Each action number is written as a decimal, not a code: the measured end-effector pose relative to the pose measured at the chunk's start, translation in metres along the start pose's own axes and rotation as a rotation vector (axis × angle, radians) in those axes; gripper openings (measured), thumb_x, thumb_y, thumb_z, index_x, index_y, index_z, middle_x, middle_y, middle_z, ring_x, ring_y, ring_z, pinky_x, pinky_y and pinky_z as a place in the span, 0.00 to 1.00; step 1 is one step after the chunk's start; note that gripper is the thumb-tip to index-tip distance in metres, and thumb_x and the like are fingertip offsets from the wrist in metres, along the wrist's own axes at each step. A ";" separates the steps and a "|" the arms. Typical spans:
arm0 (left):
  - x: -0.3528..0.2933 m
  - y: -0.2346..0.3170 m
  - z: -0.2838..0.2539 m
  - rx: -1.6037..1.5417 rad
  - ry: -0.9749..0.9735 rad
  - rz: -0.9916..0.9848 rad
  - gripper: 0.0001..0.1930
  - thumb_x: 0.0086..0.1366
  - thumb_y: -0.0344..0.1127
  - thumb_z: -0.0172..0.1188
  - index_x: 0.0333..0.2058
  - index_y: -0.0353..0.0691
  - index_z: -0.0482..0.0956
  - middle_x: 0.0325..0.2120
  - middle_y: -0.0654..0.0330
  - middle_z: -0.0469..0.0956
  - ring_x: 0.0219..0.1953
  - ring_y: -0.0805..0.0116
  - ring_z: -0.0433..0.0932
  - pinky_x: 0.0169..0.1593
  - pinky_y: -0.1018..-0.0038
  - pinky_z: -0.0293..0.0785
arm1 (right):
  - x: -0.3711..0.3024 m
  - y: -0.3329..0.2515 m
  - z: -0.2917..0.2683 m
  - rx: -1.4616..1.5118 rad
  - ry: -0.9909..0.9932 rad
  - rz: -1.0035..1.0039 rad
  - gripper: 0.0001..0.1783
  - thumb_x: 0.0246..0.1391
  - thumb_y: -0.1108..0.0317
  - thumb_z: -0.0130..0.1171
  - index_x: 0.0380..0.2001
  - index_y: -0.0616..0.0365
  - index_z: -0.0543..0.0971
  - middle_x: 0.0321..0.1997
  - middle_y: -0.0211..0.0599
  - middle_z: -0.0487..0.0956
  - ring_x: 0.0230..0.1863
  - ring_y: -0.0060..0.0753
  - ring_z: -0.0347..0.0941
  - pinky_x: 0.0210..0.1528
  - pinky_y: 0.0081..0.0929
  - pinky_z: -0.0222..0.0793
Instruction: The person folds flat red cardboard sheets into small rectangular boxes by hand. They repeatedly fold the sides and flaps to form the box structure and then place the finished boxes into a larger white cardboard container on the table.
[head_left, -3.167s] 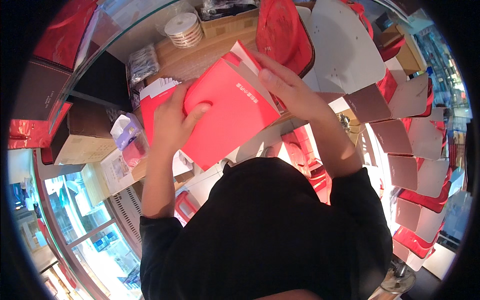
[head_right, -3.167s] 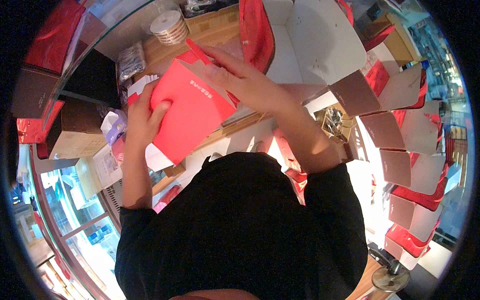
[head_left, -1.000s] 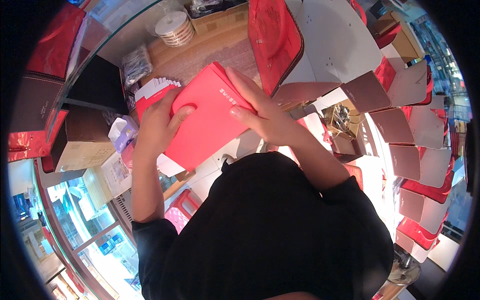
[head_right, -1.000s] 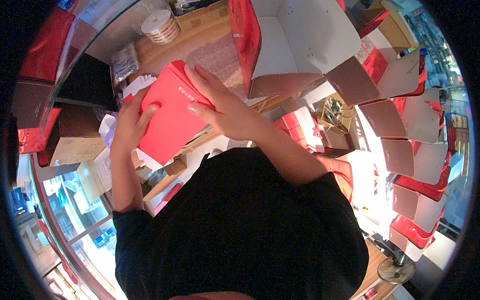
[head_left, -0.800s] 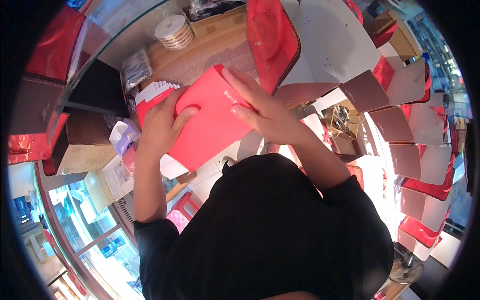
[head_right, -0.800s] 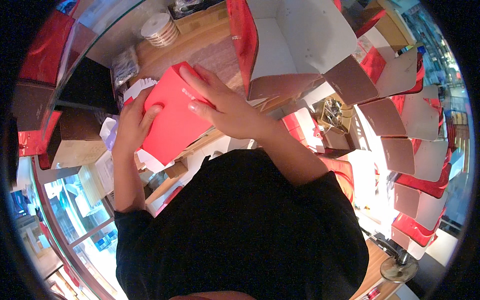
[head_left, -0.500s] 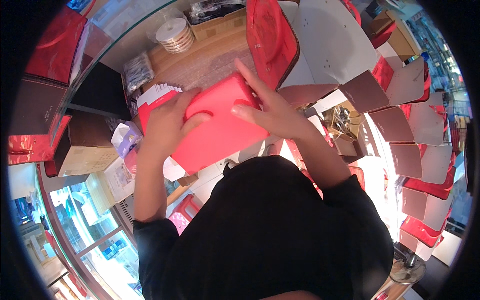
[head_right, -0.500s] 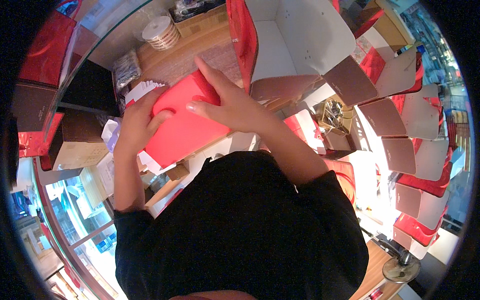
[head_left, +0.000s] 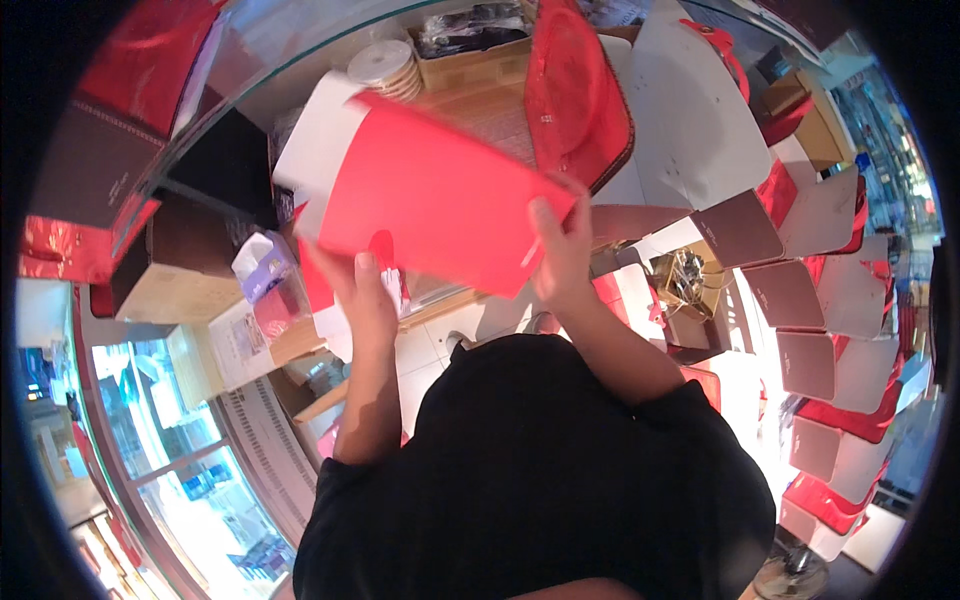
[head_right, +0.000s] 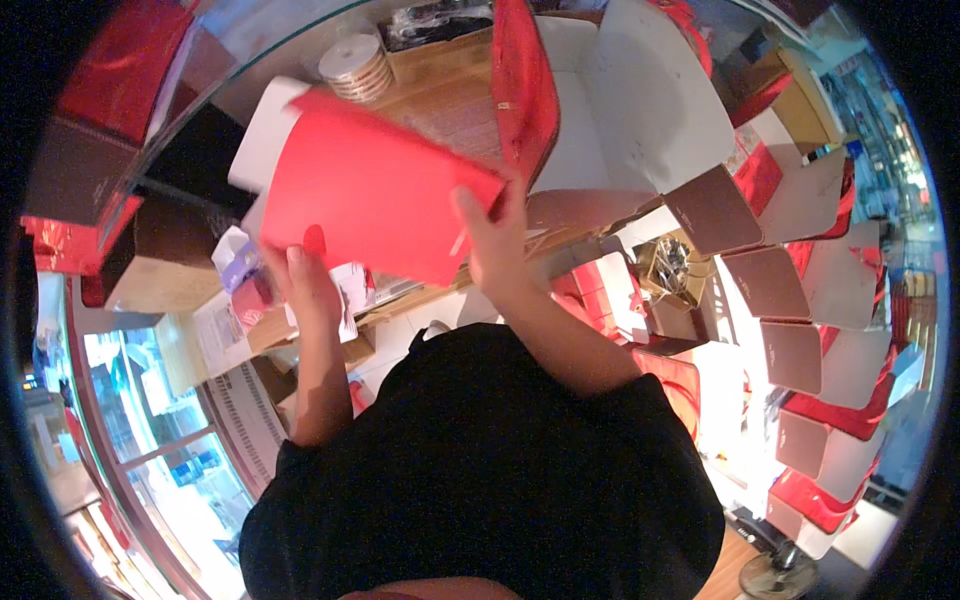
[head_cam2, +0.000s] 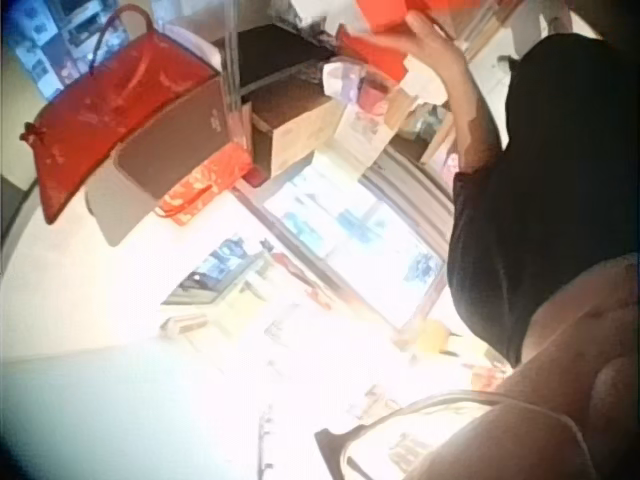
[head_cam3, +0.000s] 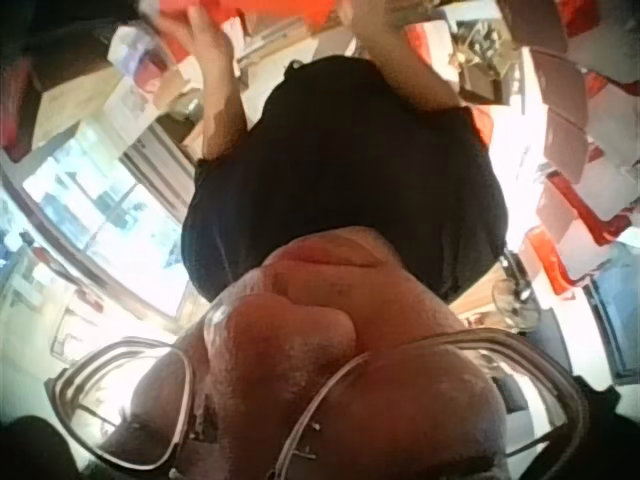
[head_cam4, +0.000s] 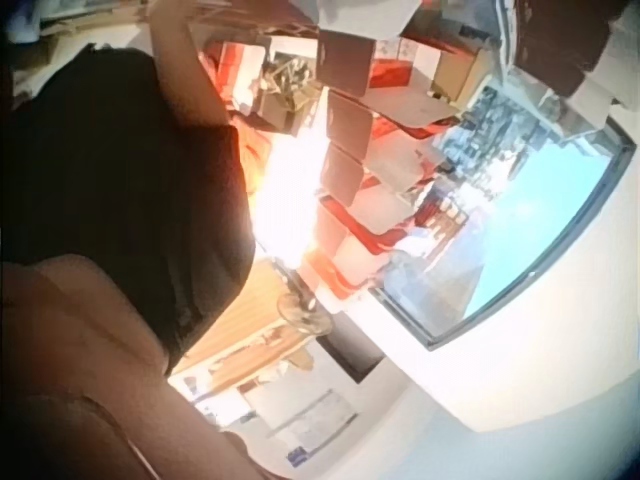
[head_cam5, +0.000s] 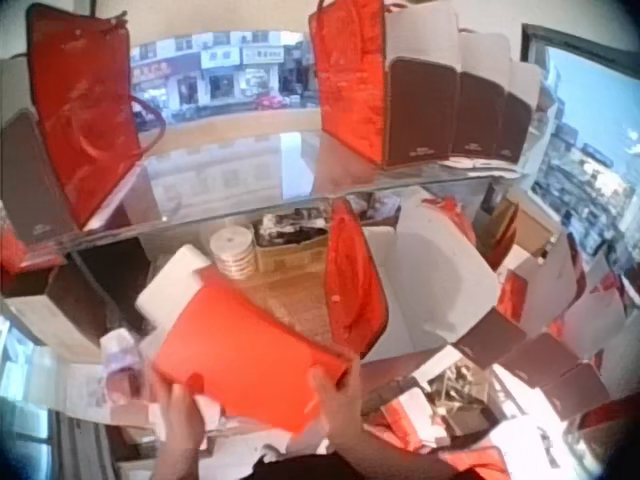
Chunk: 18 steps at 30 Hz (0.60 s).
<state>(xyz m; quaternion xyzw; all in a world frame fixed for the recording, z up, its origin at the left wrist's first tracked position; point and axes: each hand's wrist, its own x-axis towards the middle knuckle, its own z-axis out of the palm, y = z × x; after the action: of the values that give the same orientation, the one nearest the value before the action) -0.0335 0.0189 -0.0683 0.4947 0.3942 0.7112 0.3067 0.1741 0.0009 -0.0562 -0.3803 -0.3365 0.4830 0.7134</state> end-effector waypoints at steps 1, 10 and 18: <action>-0.006 -0.006 -0.003 -0.145 0.019 -0.162 0.30 0.61 0.37 0.56 0.57 0.33 0.53 0.56 0.50 0.58 0.59 0.59 0.59 0.61 0.63 0.55 | -0.007 0.007 -0.002 -0.057 -0.070 0.013 0.26 0.52 0.67 0.59 0.51 0.60 0.62 0.48 0.38 0.68 0.48 0.26 0.66 0.50 0.26 0.65; 0.005 0.055 0.002 -0.051 -0.232 -0.315 0.34 0.60 0.38 0.56 0.60 0.34 0.49 0.54 0.51 0.60 0.54 0.62 0.65 0.55 0.67 0.64 | 0.028 -0.041 0.014 -0.266 -0.659 0.086 0.49 0.44 0.63 0.64 0.65 0.53 0.47 0.61 0.42 0.58 0.61 0.35 0.57 0.62 0.33 0.53; 0.015 0.072 0.025 0.030 -0.435 -0.122 0.43 0.55 0.41 0.59 0.63 0.37 0.43 0.58 0.48 0.53 0.59 0.58 0.59 0.58 0.64 0.61 | 0.028 -0.046 0.039 -0.316 -0.734 -0.121 0.53 0.38 0.63 0.69 0.64 0.52 0.50 0.62 0.42 0.56 0.62 0.38 0.55 0.61 0.36 0.56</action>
<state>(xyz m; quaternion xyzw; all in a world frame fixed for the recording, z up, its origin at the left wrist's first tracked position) -0.0186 0.0018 0.0060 0.6161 0.3587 0.5620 0.4195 0.1696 0.0242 0.0060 -0.2672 -0.6609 0.4862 0.5055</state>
